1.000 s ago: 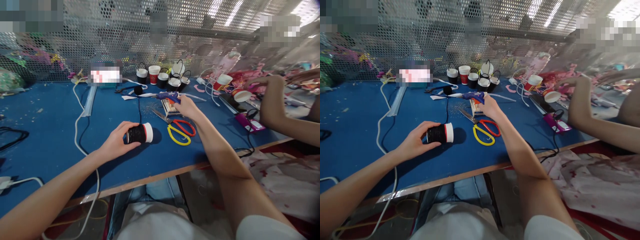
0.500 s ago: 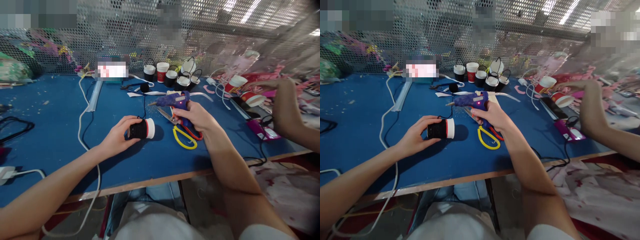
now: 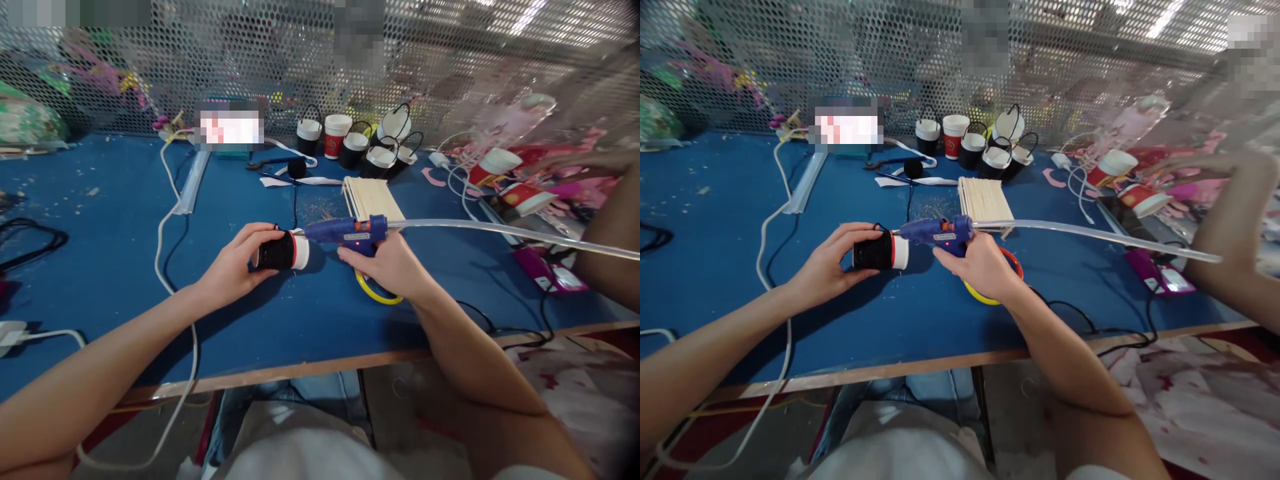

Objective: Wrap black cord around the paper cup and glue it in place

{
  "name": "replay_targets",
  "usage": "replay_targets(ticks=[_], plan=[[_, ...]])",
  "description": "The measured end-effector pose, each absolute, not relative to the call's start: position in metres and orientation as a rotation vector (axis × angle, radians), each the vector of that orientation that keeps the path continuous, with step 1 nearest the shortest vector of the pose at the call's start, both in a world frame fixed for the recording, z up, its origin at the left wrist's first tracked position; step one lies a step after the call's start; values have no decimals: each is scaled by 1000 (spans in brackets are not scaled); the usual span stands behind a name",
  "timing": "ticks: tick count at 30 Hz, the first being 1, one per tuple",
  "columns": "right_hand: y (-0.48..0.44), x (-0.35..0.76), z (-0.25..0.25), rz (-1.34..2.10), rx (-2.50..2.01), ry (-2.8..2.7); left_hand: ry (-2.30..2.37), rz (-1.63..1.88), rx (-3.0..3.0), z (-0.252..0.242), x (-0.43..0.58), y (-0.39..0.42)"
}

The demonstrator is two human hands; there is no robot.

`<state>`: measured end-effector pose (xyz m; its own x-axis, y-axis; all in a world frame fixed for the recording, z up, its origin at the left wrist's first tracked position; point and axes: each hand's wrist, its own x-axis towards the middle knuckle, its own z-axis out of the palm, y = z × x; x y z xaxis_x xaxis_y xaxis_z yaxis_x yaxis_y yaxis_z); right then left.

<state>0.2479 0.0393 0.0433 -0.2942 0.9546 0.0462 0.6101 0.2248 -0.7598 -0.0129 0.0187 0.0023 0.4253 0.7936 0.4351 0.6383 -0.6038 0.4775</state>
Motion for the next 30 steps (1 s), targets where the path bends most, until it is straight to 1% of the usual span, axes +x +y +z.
replay_targets(ticks=[5, 15, 23, 30], plan=[[38, 246, 41, 696, -1389, -2068, 1220, 930, 2466, 4, -13, 19], [40, 244, 35, 591, -1380, -2105, 1194, 939, 2500, 4, -14, 18], [34, 246, 37, 646, -1422, -2068, 1207, 996, 2396, 2, -15, 20], [32, 247, 36, 582, -1371, -2129, 1221, 1012, 2230, -1, -15, 22]])
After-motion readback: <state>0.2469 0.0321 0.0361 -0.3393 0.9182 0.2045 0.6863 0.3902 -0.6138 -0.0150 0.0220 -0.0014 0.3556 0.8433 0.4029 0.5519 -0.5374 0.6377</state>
